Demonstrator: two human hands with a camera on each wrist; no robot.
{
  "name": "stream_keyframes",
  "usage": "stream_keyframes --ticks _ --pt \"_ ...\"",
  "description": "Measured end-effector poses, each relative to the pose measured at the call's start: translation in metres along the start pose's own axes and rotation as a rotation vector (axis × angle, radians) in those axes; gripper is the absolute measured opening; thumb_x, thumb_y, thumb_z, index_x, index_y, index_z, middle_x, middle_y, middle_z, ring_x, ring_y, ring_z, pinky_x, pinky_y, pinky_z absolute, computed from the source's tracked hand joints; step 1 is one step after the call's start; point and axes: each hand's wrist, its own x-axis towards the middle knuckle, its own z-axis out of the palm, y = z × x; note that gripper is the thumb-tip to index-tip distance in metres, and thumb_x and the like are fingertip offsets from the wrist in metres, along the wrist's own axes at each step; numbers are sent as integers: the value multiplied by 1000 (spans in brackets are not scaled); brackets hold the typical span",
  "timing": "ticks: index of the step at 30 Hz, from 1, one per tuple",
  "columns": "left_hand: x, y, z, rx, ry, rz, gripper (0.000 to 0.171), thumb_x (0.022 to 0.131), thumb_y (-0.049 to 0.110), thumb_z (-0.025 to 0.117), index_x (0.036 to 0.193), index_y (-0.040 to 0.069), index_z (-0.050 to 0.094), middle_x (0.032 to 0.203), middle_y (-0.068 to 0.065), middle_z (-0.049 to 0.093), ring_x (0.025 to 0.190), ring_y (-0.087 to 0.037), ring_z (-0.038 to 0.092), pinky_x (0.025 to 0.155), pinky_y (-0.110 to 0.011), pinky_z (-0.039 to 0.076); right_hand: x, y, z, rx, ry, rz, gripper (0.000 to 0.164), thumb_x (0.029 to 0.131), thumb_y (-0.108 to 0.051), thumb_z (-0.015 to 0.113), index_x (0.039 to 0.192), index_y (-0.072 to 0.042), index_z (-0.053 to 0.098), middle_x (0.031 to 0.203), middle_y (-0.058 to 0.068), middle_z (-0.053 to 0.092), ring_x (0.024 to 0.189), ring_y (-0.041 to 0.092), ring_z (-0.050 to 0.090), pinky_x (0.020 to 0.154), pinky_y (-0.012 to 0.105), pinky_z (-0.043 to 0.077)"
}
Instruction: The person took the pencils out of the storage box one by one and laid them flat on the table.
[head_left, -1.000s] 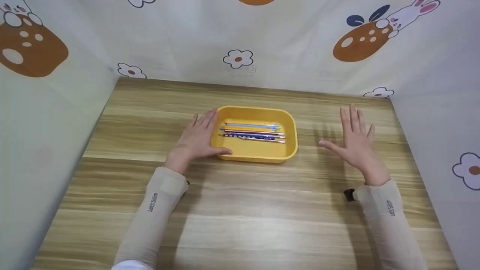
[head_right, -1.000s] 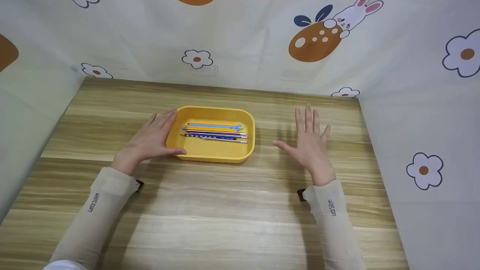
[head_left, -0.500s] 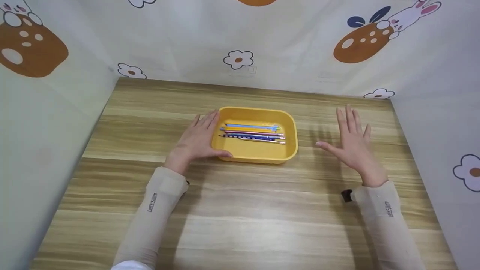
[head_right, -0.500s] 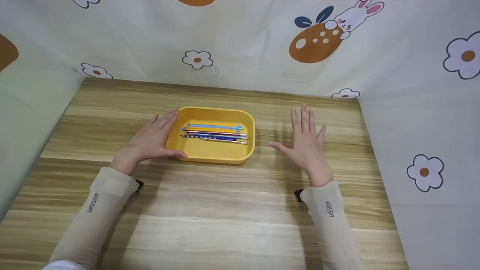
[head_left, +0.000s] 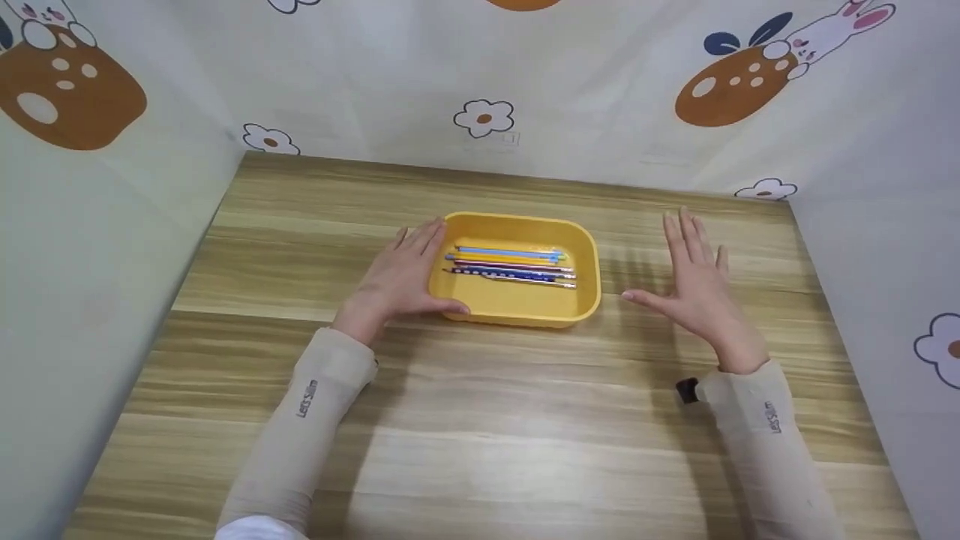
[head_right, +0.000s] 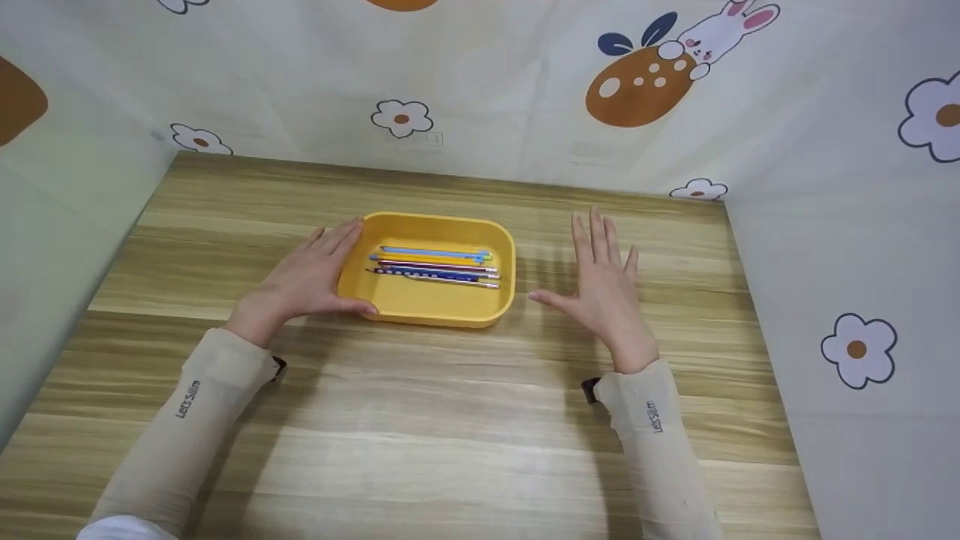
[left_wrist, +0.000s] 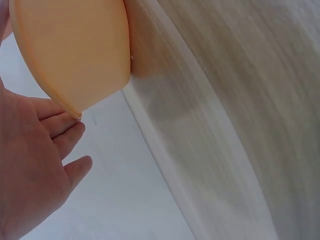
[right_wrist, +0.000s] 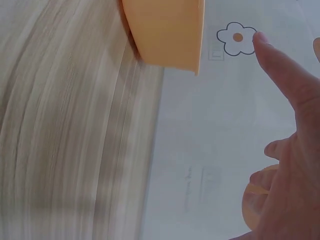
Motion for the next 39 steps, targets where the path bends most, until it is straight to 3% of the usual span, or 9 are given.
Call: stream_keyframes --ticks 9,19,39 --pt "1 1 -1 -10 4 2 134 70 86 61 161 5 5 170 -9 6 158 -25 8 130 -48 2 4 -6 0 -20 7 -31 116 77 -58 79 162 -21 10 170 13 5 156 40 3 120 73 6" --pt "1 2 -1 -5 9 1 133 70 83 64 160 5 6 170 -10 9 157 -26 11 130 -49 4 9 -12 4 -7 19 -95 103 77 -49 82 158 -15 28 166 17 21 150 45 22 119 66 24" --pt "1 2 -1 -31 0 -12 134 69 83 65 161 6 7 170 -8 8 158 -24 9 130 -49 2 20 -32 4 -4 -21 -95 99 77 -45 84 158 -19 31 163 16 29 148 43 31 116 63 33"
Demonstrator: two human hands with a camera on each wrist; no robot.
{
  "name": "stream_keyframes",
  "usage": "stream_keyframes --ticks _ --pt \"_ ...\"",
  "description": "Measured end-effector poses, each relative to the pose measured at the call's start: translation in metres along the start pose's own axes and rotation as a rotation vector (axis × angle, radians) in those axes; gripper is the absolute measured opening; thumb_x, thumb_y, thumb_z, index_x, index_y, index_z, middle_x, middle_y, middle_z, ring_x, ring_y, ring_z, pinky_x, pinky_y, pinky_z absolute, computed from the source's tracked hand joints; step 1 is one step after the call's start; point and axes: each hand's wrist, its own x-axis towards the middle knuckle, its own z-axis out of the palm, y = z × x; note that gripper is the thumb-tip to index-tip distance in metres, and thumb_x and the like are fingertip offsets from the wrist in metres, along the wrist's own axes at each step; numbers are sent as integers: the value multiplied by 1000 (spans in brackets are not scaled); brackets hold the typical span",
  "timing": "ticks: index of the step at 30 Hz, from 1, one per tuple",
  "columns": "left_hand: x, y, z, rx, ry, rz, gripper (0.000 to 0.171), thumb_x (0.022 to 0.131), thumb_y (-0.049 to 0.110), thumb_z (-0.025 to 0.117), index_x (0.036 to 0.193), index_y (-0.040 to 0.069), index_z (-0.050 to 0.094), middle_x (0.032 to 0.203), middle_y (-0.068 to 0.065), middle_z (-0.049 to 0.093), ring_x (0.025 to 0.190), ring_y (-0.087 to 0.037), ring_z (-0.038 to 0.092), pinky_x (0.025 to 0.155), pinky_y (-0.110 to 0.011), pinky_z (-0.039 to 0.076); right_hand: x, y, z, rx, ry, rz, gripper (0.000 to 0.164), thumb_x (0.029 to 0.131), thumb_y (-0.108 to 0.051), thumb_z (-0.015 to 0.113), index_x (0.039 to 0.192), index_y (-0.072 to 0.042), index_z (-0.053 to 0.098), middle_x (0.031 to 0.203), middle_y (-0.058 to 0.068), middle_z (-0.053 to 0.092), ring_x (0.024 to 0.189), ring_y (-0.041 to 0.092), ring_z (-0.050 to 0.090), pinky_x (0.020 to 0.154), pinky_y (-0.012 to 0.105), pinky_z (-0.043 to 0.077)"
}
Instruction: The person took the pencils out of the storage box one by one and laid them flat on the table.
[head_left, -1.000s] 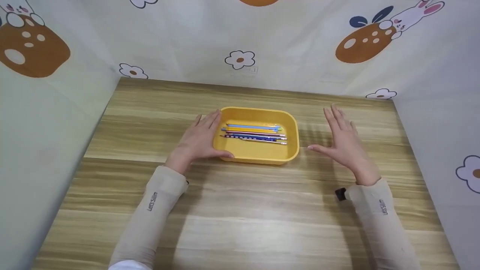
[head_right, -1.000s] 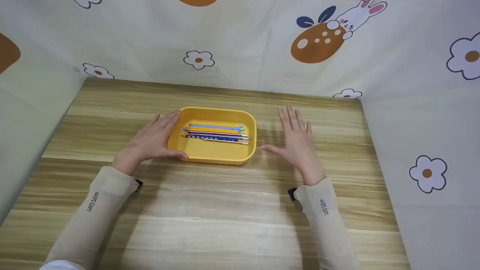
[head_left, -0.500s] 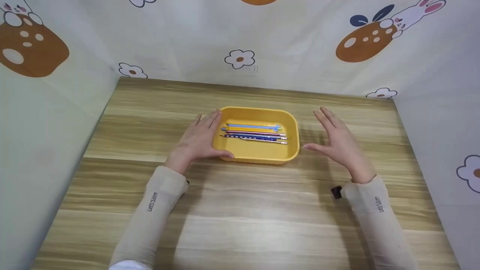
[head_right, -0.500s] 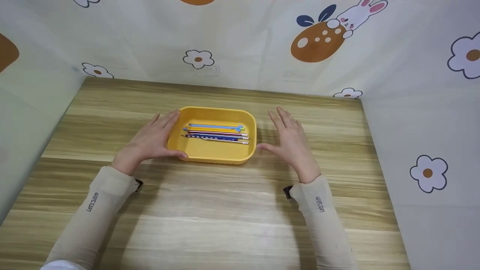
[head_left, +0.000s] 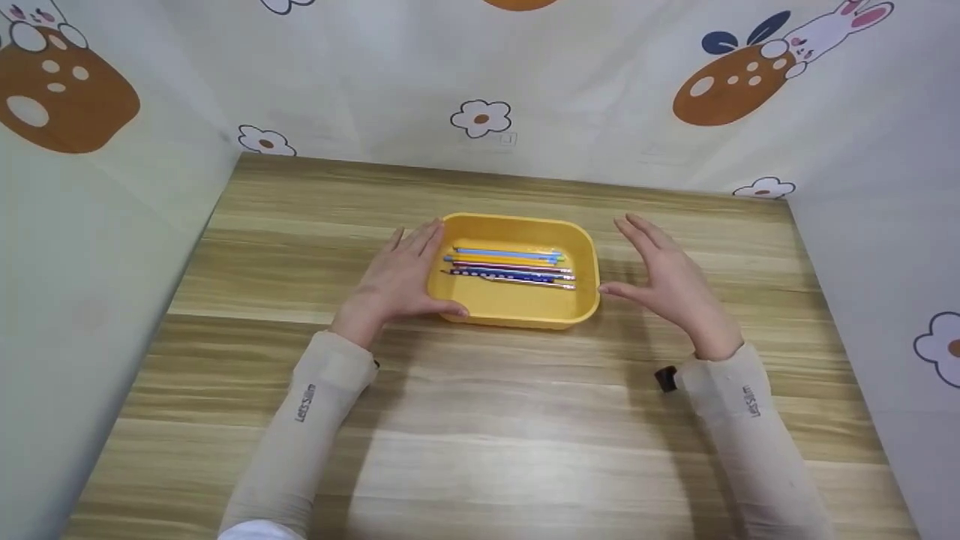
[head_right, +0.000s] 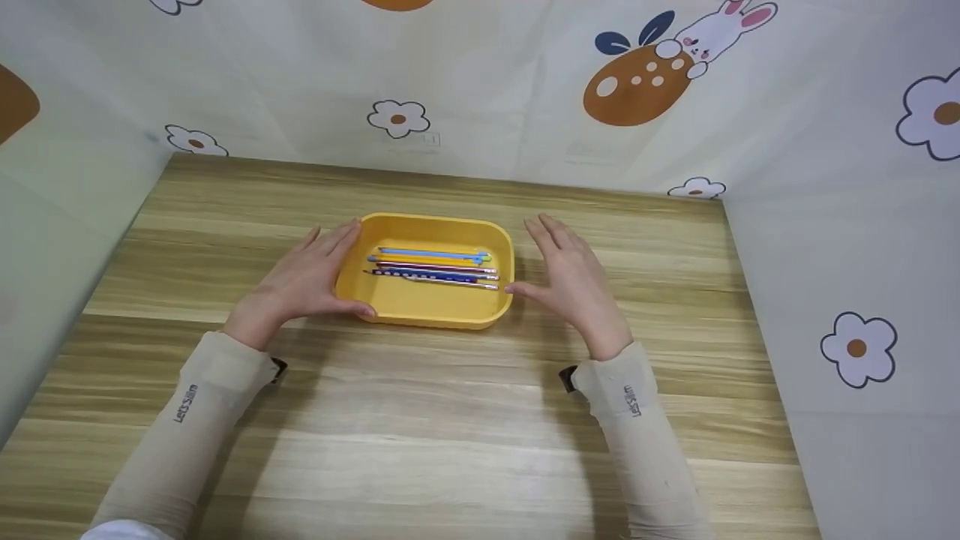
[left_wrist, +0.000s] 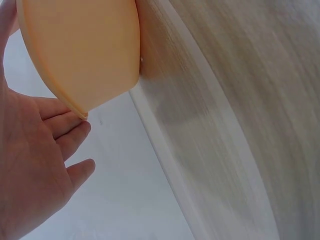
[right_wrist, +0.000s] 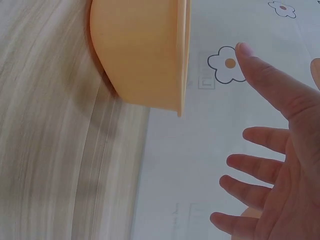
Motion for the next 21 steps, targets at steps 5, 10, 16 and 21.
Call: stream_keyframes --ticks 5,10,16,21 --pt "0 0 -1 4 -5 -1 134 69 85 64 161 7 6 170 -7 8 158 -24 9 130 -49 2 3 -4 0 5 -5 -9 98 78 -44 84 157 -17 32 162 15 32 147 42 33 116 62 34" --pt "0 1 -3 33 5 21 134 68 87 62 160 5 8 169 -9 11 157 -25 12 129 -51 6 6 -8 0 3 -15 -22 91 79 -43 83 153 -13 40 159 14 38 145 40 38 115 61 36" --pt "0 1 -2 39 5 21 134 68 88 61 160 5 8 170 -9 10 157 -26 12 129 -50 7 13 -15 -2 9 -40 -39 84 80 -46 81 149 -12 46 156 12 43 143 38 42 114 60 39" --pt "0 -1 -1 28 4 13 134 68 88 60 161 6 8 170 -9 9 157 -26 13 129 -51 7 19 -22 0 9 -56 -71 76 83 -42 80 144 -9 51 151 12 50 138 37 48 113 57 42"
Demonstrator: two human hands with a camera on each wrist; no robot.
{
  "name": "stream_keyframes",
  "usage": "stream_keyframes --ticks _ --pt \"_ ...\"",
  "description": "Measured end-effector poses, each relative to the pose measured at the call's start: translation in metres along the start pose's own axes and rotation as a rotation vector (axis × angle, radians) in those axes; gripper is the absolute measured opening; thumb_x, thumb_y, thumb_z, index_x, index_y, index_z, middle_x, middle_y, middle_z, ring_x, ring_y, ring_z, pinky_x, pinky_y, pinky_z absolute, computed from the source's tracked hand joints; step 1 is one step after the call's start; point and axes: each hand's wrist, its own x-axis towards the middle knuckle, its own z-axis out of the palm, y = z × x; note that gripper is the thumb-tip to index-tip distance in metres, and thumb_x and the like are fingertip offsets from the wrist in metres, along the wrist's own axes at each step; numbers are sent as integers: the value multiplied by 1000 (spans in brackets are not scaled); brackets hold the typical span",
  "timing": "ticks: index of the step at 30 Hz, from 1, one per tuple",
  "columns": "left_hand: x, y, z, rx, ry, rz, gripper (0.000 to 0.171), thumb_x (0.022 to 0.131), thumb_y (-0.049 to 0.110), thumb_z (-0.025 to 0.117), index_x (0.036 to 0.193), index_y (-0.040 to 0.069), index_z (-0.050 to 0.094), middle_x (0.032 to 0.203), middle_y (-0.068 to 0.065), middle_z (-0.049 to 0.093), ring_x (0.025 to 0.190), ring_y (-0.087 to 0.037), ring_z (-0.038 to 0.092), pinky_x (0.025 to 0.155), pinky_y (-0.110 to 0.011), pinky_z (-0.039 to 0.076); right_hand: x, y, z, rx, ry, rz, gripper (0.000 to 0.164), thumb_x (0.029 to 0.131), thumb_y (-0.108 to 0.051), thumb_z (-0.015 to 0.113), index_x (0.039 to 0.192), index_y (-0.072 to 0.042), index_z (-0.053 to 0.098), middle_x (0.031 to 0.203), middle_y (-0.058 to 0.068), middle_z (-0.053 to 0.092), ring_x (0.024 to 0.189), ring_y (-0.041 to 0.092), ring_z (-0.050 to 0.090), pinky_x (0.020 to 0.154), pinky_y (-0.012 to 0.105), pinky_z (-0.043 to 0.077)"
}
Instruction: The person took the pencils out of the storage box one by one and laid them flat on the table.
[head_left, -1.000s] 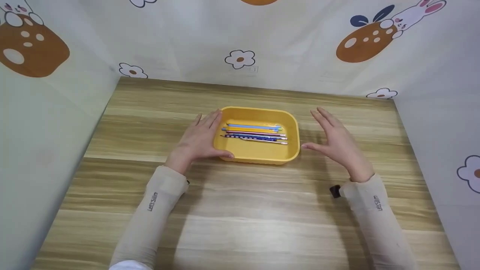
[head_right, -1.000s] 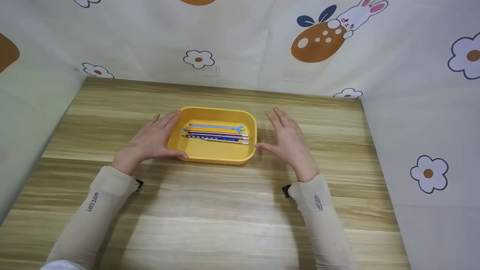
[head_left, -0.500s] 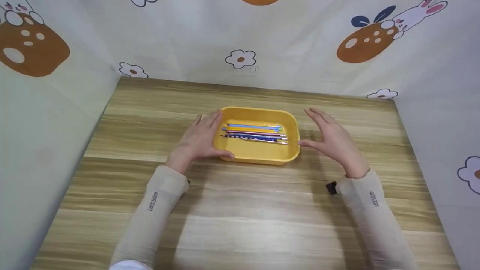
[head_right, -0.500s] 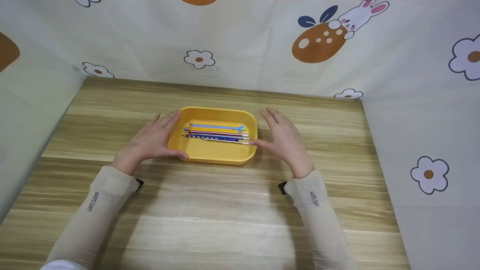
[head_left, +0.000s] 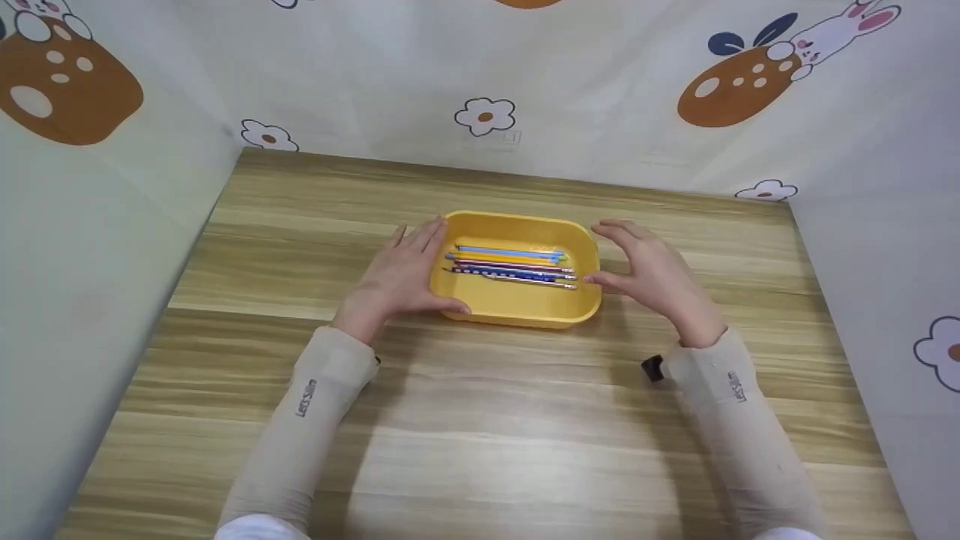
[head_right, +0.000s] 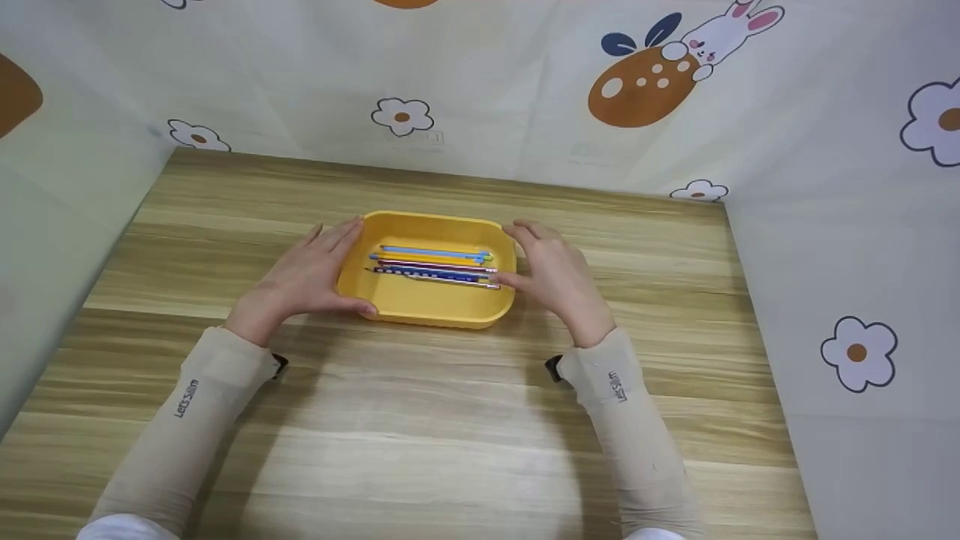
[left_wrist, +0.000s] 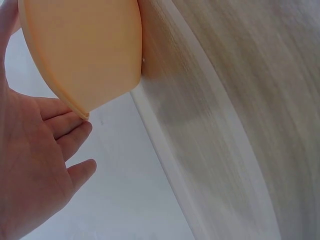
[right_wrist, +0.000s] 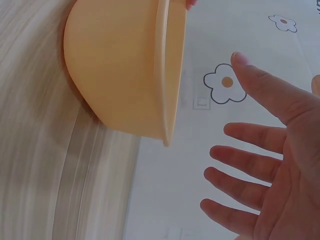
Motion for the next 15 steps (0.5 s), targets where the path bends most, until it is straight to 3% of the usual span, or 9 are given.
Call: stream_keyframes --ticks 6,15 --pt "0 0 -1 -11 -4 -4 134 69 87 61 161 6 7 170 -8 9 157 -26 11 129 -51 6 10 -5 3 -8 -24 -12 75 84 -48 77 143 -7 53 149 14 51 137 37 49 113 55 42" --pt "0 1 0 -23 -2 -6 133 69 84 65 161 6 8 170 -9 10 157 -26 12 129 -51 6 27 -17 4 -2 -50 -20 69 85 -43 77 140 -8 56 146 14 55 135 36 52 114 53 43"
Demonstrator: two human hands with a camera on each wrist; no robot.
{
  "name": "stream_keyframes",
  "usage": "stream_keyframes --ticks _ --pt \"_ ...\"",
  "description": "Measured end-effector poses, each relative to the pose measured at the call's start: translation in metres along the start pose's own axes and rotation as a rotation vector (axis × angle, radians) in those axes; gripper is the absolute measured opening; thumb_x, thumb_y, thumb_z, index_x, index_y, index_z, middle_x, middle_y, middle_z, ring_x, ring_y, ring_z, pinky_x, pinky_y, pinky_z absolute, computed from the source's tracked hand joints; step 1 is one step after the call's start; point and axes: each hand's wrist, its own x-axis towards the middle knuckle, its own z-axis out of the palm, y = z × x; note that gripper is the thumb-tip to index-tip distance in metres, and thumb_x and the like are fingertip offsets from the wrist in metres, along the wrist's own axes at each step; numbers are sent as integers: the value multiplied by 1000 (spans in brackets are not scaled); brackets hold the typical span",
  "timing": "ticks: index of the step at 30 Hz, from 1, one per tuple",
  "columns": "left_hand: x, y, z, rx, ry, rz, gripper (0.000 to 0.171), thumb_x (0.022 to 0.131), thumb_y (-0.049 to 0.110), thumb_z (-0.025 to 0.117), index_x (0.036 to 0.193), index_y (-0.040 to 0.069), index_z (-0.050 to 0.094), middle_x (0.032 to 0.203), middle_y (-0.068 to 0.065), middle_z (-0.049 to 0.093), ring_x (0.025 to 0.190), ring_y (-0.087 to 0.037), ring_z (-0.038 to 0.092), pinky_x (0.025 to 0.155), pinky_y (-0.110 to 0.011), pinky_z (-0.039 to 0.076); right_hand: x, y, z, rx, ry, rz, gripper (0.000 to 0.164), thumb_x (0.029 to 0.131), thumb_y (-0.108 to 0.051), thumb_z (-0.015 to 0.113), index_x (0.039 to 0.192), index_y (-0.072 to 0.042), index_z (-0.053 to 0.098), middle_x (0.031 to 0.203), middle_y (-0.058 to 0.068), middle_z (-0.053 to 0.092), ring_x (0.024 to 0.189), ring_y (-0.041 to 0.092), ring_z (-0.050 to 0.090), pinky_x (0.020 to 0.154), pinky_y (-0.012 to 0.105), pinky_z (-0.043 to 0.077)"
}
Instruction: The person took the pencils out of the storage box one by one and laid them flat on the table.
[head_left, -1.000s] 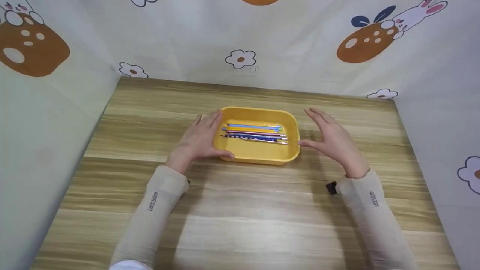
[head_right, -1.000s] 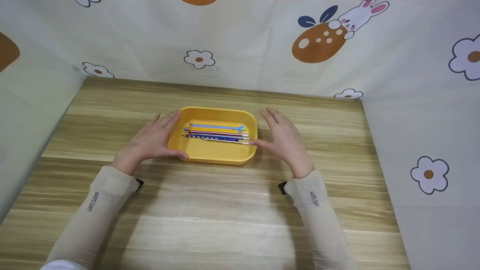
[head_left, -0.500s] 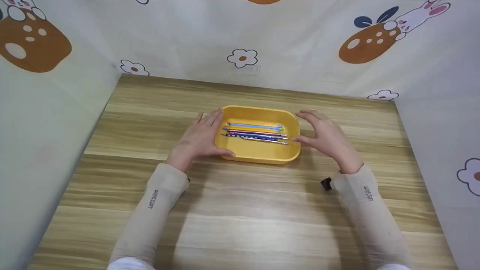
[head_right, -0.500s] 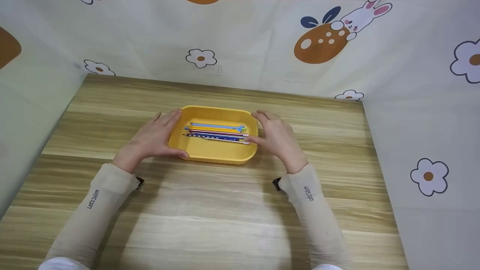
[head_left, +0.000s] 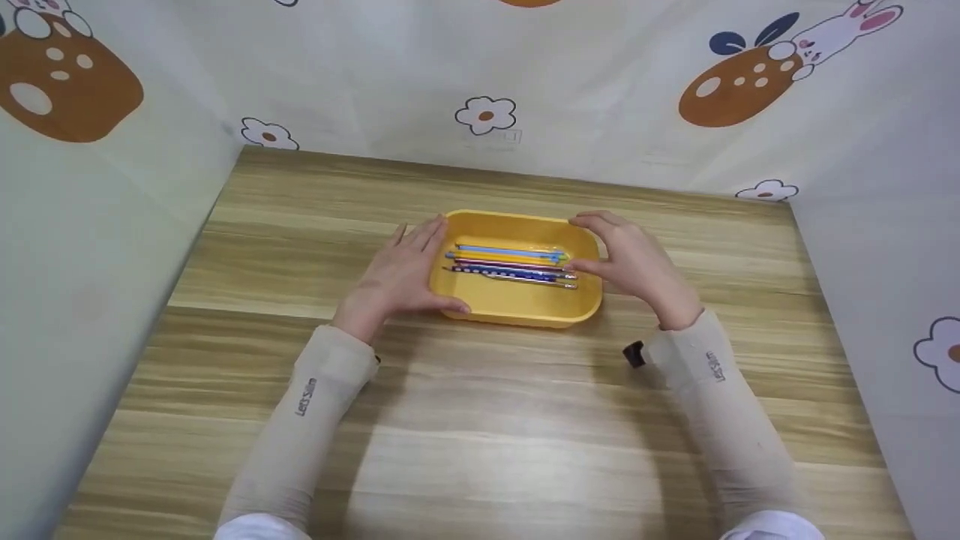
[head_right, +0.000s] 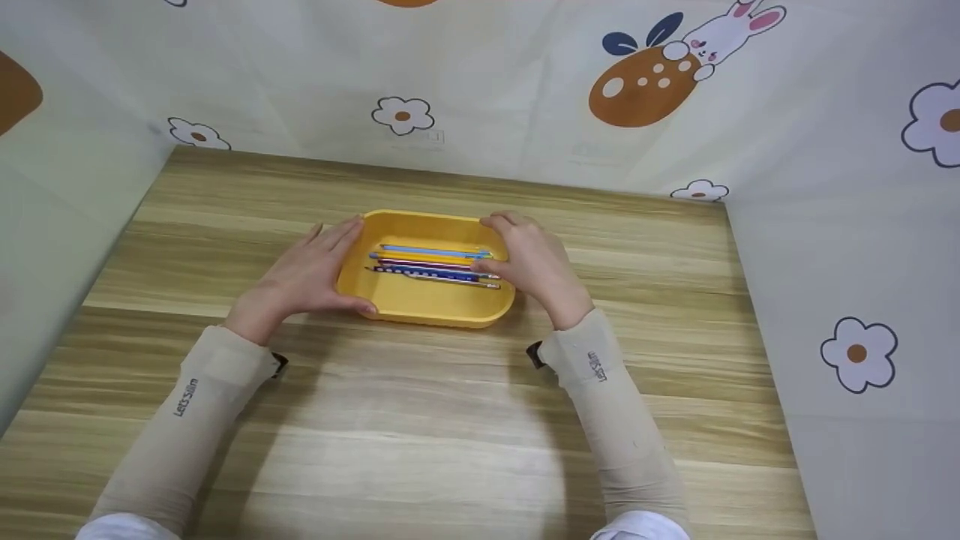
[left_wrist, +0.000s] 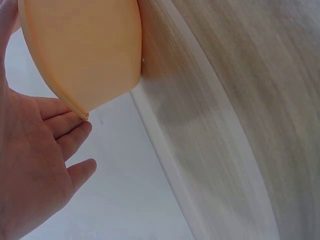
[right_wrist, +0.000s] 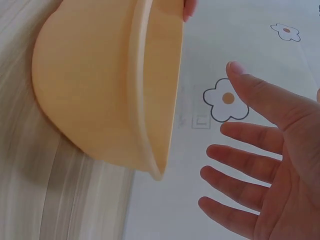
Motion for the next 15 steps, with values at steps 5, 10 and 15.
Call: stream_keyframes --ticks 5,10,15 --pt "1 1 0 21 4 1 135 67 88 61 161 6 8 170 -8 11 157 -24 11 130 -49 7 8 -5 -1 8 -18 -14 66 86 -43 76 139 -9 57 145 12 57 135 33 53 114 51 43" --pt "1 0 0 23 0 -1 136 67 88 61 160 5 8 170 -8 10 157 -24 11 130 -48 6 16 -10 -1 35 -53 3 62 88 -40 75 138 -10 57 144 11 58 134 32 53 115 51 42" --pt "1 1 0 21 1 -3 135 67 87 63 160 5 9 169 -9 11 157 -25 11 130 -49 6 25 -16 0 62 -101 10 63 88 -39 75 140 -10 56 144 11 58 136 31 52 118 49 39"
